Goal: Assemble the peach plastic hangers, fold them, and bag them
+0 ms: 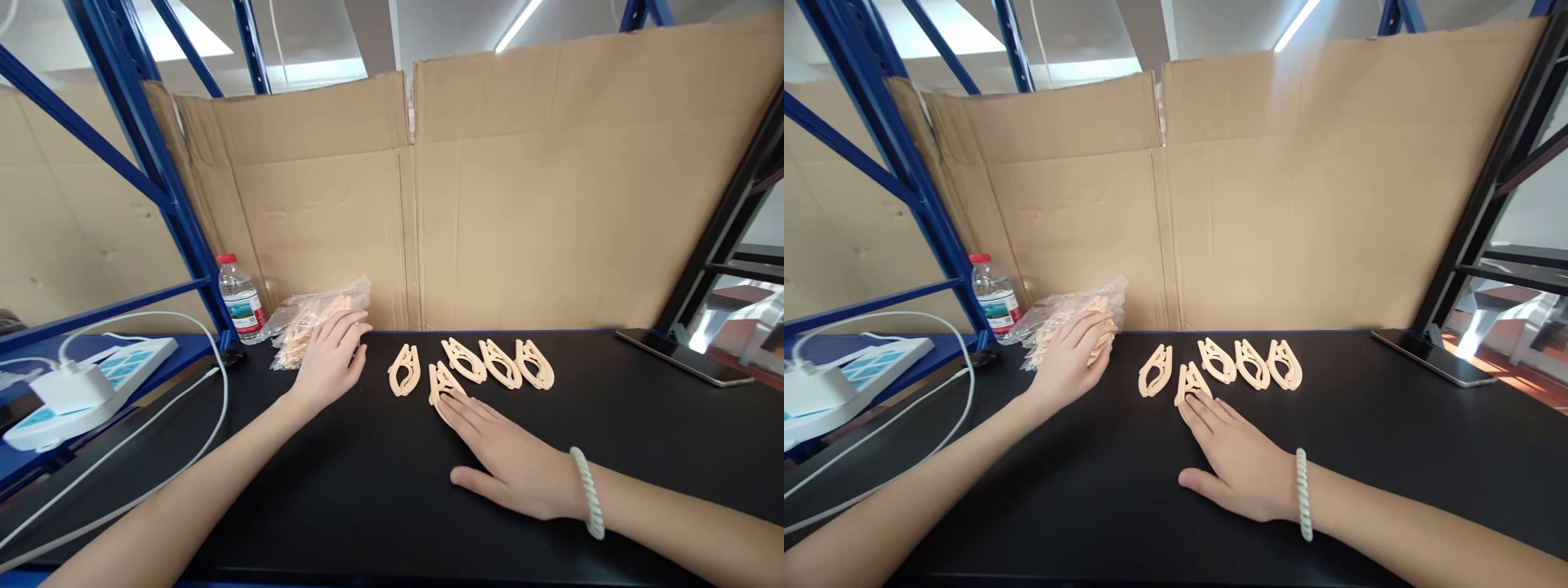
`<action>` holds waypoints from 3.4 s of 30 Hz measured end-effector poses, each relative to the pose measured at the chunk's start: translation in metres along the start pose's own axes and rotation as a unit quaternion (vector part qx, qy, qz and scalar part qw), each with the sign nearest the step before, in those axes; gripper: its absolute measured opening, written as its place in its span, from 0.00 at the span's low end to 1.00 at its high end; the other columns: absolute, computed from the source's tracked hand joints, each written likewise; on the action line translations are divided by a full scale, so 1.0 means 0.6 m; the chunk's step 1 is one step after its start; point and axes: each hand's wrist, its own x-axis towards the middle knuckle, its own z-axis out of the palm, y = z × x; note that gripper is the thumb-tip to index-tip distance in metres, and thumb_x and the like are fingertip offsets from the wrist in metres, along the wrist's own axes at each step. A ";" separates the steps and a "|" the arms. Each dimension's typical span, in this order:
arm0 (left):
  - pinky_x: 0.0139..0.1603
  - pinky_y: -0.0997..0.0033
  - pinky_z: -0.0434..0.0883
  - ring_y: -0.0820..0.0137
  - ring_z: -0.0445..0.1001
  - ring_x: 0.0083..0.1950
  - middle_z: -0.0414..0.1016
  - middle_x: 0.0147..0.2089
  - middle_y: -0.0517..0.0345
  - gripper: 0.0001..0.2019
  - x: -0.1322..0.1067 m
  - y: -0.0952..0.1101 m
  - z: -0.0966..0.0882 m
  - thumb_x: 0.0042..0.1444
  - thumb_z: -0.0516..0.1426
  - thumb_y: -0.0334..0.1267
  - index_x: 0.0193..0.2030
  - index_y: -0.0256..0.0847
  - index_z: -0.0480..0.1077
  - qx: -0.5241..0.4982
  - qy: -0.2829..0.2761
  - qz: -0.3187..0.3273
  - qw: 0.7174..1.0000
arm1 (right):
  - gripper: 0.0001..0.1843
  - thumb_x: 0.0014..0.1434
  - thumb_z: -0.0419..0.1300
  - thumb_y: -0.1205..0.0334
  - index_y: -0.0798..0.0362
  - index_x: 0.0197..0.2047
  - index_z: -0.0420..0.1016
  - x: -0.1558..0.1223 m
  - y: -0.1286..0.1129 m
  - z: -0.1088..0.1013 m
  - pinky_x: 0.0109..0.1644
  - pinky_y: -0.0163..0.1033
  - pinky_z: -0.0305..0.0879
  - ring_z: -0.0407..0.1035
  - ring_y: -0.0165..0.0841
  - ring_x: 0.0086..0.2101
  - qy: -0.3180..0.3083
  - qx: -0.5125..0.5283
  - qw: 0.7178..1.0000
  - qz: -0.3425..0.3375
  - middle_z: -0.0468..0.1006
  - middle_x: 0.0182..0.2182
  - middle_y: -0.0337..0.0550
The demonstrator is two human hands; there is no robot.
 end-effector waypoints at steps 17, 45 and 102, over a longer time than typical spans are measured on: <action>0.41 0.55 0.65 0.51 0.72 0.46 0.80 0.45 0.48 0.08 0.025 -0.064 0.012 0.60 0.56 0.37 0.43 0.41 0.75 0.071 0.088 -0.063 0.992 | 0.14 0.69 0.50 0.59 0.52 0.49 0.75 0.007 0.029 -0.020 0.65 0.56 0.57 0.55 0.45 0.62 0.249 -0.058 0.964 -0.071 0.69 0.57 0.52; 0.42 0.59 0.75 0.61 0.77 0.42 0.80 0.45 0.48 0.20 -0.027 0.150 -0.040 0.50 0.49 0.21 0.46 0.42 0.70 -0.392 -0.159 0.312 0.850 | 0.17 0.65 0.50 0.53 0.53 0.39 0.77 -0.007 0.103 -0.078 0.42 0.45 0.69 0.72 0.37 0.37 0.295 0.138 0.943 0.074 0.79 0.36 0.45; 0.34 0.66 0.77 0.65 0.79 0.35 0.77 0.39 0.56 0.14 0.010 0.240 -0.012 0.55 0.63 0.37 0.48 0.43 0.69 -0.679 -0.108 -0.233 0.688 | 0.13 0.56 0.68 0.56 0.54 0.39 0.73 -0.003 -0.001 -0.047 0.30 0.32 0.71 0.69 0.25 0.28 0.183 0.547 0.817 -0.014 0.75 0.33 0.38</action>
